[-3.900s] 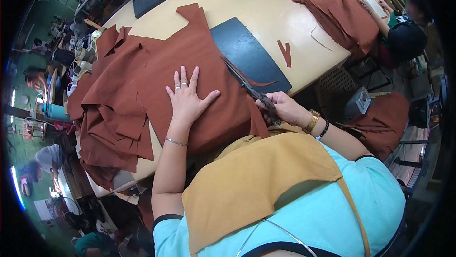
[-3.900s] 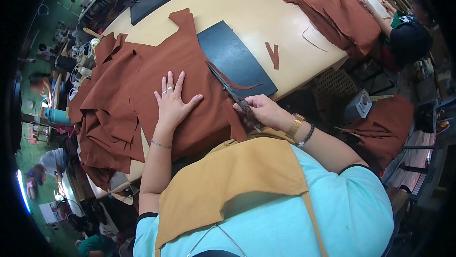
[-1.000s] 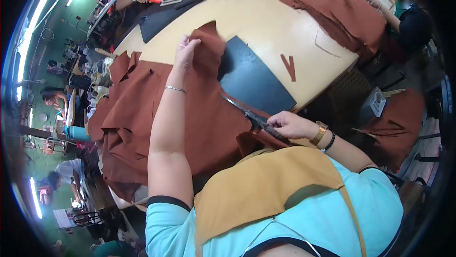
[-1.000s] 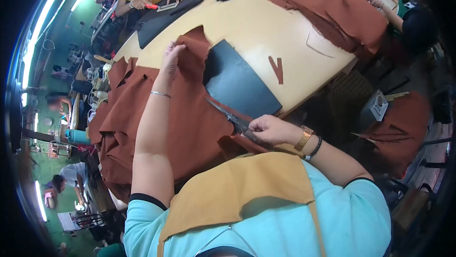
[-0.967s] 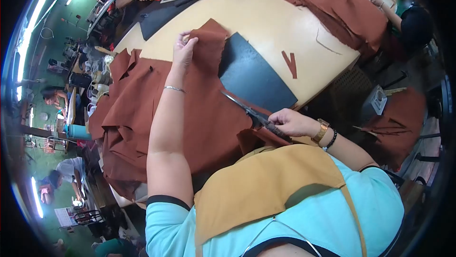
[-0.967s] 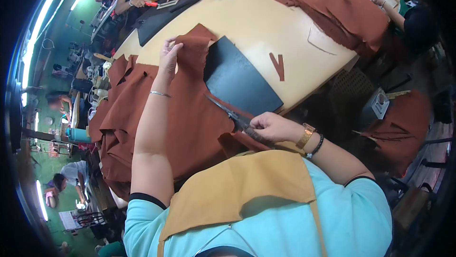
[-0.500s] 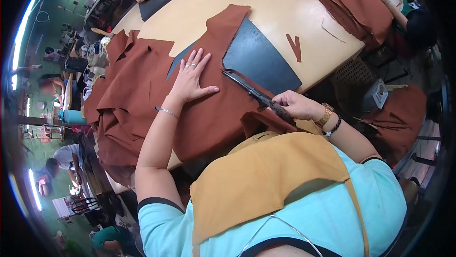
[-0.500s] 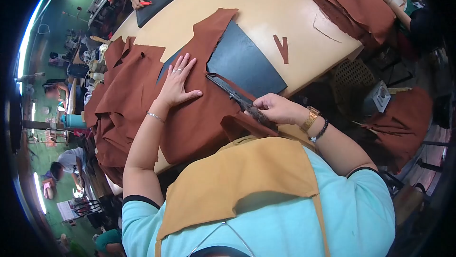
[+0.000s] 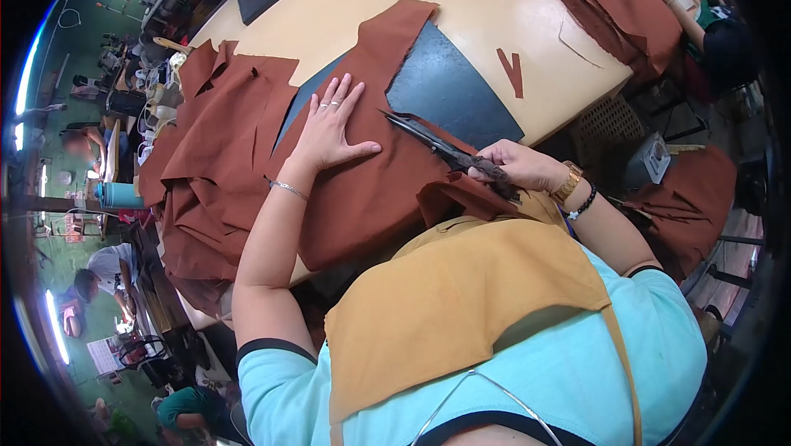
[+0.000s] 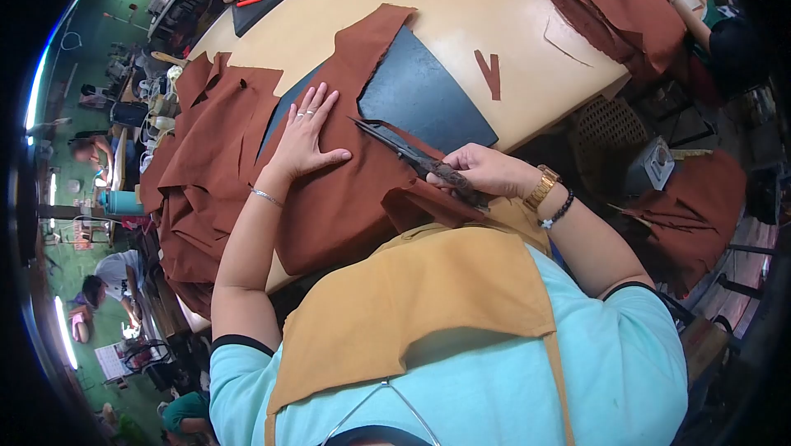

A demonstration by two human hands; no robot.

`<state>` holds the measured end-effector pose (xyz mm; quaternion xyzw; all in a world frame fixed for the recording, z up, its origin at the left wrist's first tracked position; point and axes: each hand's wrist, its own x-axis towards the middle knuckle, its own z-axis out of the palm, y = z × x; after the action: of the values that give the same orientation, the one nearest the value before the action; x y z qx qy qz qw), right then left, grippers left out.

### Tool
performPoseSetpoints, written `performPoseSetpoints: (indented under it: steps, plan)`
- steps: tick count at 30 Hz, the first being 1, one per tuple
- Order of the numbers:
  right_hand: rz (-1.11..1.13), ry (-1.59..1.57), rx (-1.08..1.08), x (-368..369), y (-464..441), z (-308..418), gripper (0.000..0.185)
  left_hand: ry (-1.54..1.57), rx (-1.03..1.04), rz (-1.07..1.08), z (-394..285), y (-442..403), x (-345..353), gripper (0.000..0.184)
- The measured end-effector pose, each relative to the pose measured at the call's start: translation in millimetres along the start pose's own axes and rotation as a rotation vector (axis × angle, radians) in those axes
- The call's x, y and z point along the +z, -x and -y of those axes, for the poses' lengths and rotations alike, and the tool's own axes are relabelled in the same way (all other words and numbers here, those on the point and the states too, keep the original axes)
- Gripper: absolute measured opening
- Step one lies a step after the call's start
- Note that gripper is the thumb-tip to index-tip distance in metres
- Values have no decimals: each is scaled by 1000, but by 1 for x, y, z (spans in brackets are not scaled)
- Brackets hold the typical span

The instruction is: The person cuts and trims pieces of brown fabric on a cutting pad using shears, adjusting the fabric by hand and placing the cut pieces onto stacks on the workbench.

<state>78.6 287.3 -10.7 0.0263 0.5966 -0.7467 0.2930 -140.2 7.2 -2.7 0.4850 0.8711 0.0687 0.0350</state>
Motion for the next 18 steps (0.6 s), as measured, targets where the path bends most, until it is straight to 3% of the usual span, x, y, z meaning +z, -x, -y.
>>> performPoseSetpoints:
  steps: [12, 18]
  plan:
    - [-38, -145, -98, 16, -1, -13, 18, -47, -152, -49, -13, 8, 5, 112]
    - [-48, -83, -1, 20, -1, 6, 14, -52, -155, -58, -27, 12, 8, 113]
